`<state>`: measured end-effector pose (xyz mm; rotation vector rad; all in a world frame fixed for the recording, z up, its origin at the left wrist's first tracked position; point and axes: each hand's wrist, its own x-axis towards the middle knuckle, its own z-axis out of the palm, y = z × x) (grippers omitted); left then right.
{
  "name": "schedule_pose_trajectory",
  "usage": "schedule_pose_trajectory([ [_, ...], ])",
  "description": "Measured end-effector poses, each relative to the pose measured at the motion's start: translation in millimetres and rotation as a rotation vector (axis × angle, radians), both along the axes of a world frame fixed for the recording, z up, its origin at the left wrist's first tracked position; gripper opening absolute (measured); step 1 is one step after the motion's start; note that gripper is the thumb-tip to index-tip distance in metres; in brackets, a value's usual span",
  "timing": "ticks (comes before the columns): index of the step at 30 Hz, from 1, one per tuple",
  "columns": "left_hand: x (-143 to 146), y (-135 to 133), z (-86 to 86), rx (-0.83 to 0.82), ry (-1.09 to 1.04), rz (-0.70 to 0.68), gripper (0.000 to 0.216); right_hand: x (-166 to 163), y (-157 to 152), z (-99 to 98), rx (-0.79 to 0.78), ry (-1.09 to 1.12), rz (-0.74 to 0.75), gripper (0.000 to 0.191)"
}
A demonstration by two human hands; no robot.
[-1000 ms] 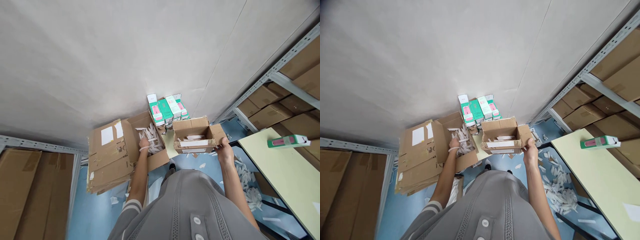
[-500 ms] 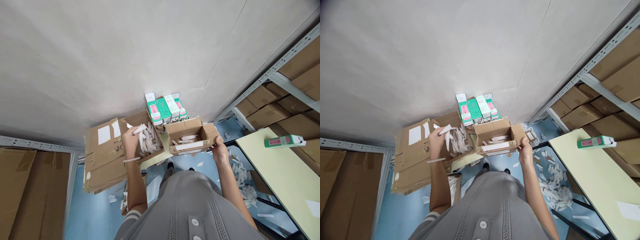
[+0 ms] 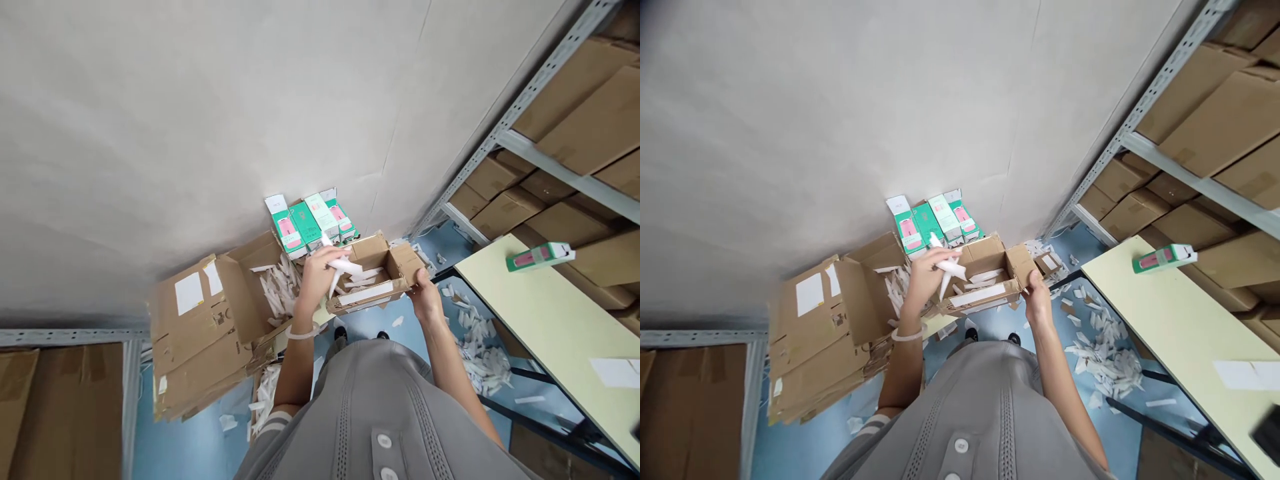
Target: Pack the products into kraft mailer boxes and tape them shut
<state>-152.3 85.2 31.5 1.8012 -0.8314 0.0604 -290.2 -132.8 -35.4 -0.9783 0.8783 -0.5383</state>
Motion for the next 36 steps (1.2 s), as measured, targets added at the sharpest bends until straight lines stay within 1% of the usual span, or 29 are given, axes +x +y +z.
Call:
schedule_pose_trajectory([
  [3, -5.1, -27.8, -1.7, 0.056, -0.017, -0.178, 0.039, -5.5, -3.5, -1.2, 0.002, -0.002, -0.033, 0.047],
  [7, -10.0, -52.9, -3.6, 0.156, 0.002, -0.342, 0.036, -13.1, -9.6, -3.9, 0.011, -0.017, -0.07, 0.046],
  [12, -17.0, -72.9, -6.2, 0.324, 0.042, -0.522, 0.034, -21.2, -19.9, -8.0, 0.012, -0.008, -0.105, 0.045],
  [16, -23.3, -83.8, -7.7, 0.385, 0.037, -0.65, 0.033, -25.8, -28.0, -8.6, 0.017, -0.012, -0.101, 0.046],
  [18, -26.6, -87.2, -7.4, 0.418, 0.03, -0.662, 0.036, -27.7, -32.0, -8.4, 0.033, -0.017, -0.102, 0.046],
  [22, -32.6, -91.2, -5.1, 0.501, 0.06, -0.613, 0.045, -32.8, -41.5, -8.7, 0.062, -0.029, -0.118, 0.047],
  [28, -39.0, -106.3, -5.7, 0.493, 0.089, -0.587, 0.044, -50.3, -63.0, -8.3, 0.074, -0.048, -0.139, 0.049],
  [32, -47.9, -129.6, -8.6, 0.485, 0.084, -0.623, 0.042, -72.0, -85.3, -7.1, 0.059, -0.052, -0.184, 0.043],
  [36, -63.7, -166.1, -7.8, 0.48, 0.069, -0.678, 0.04, -105.8, -117.5, -5.5, 0.074, -0.044, -0.3, 0.042],
])
